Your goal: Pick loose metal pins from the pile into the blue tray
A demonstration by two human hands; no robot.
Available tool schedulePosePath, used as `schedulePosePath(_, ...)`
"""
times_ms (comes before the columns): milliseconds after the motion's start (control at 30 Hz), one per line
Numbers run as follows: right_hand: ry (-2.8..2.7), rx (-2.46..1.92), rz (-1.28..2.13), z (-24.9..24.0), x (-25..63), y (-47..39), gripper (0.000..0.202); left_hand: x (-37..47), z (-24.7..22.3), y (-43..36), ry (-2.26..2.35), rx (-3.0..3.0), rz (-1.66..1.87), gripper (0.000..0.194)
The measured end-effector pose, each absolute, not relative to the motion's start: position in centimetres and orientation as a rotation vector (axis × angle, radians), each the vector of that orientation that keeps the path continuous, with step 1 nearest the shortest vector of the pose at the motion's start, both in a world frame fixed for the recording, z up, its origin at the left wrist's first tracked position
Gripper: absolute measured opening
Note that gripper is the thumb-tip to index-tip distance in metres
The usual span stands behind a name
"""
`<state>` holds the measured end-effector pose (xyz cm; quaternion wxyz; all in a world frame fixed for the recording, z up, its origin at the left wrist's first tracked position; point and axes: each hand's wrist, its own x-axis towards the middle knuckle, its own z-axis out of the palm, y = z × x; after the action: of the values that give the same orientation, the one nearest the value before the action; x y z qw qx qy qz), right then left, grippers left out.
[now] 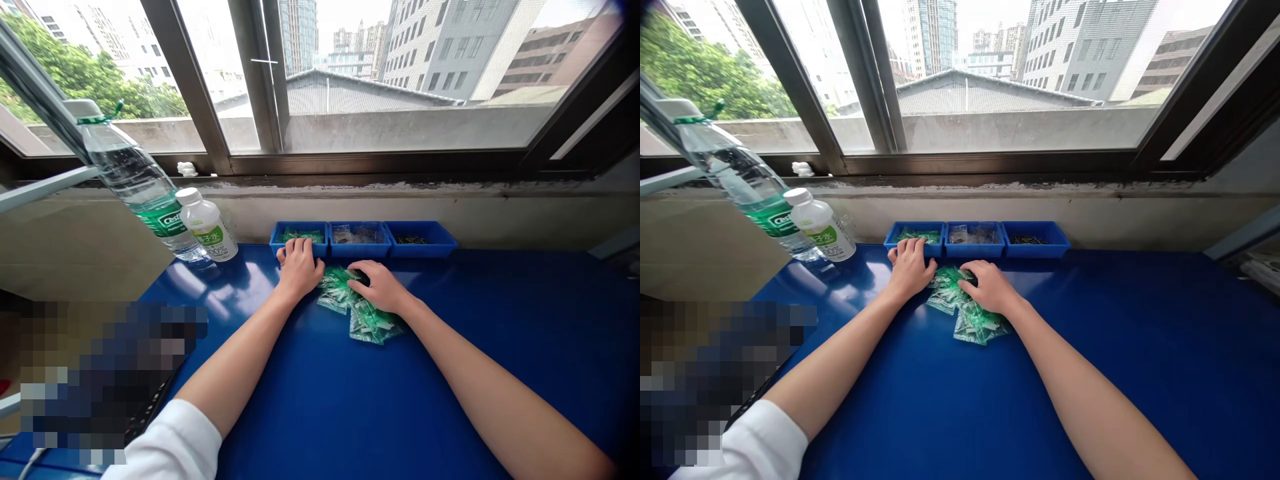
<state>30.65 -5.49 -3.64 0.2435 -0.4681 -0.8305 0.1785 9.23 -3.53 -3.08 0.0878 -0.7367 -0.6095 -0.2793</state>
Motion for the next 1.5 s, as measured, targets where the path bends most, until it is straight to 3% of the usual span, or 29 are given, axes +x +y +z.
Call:
schedulePosePath(200,-2.126,-1.294,0.47,-4.1,30.4,-5.5,0.022,9.2,-3.0,-3.6,-1.794,-2.208,-0.942,0.041)
schedulePosePath(367,-1.993,-1.24,0.195,-4.1,30.4,-5.3,0.026,9.1,-2.4,-4.0,-1.52,-2.406,-1.103,0.023)
schedulePosePath(533,-1.953,-1.163,0.162,-4.1,30.6,-5.2,0.028,8.9,-2.4,-4.4,-1.115,-2.754,-0.951,0.027)
schedulePosePath(867,-1.937,-1.044,0.096,-4.2,30.5,-5.2,0.021,9.0,-2.1,-4.6,-0.948,-2.873,-0.941,0.017)
schedulePosePath(1067,-1.948,-0.889,0.036,-4.2,30.4,-5.2,0.018,9.4,-2.4,-4.5,-0.915,-2.892,-0.88,0.03)
schedulePosePath(1233,-1.914,-1.07,0.102,-4.4,30.5,-5.2,0.039,9.3,-2.6,-4.3,-1.004,-2.603,-1.089,0.035)
schedulePosePath(1500,-2.057,-1.104,0.234,-4.1,30.5,-5.6,0.038,8.8,-3.6,-3.6,-1.207,-2.074,-1.306,0.07)
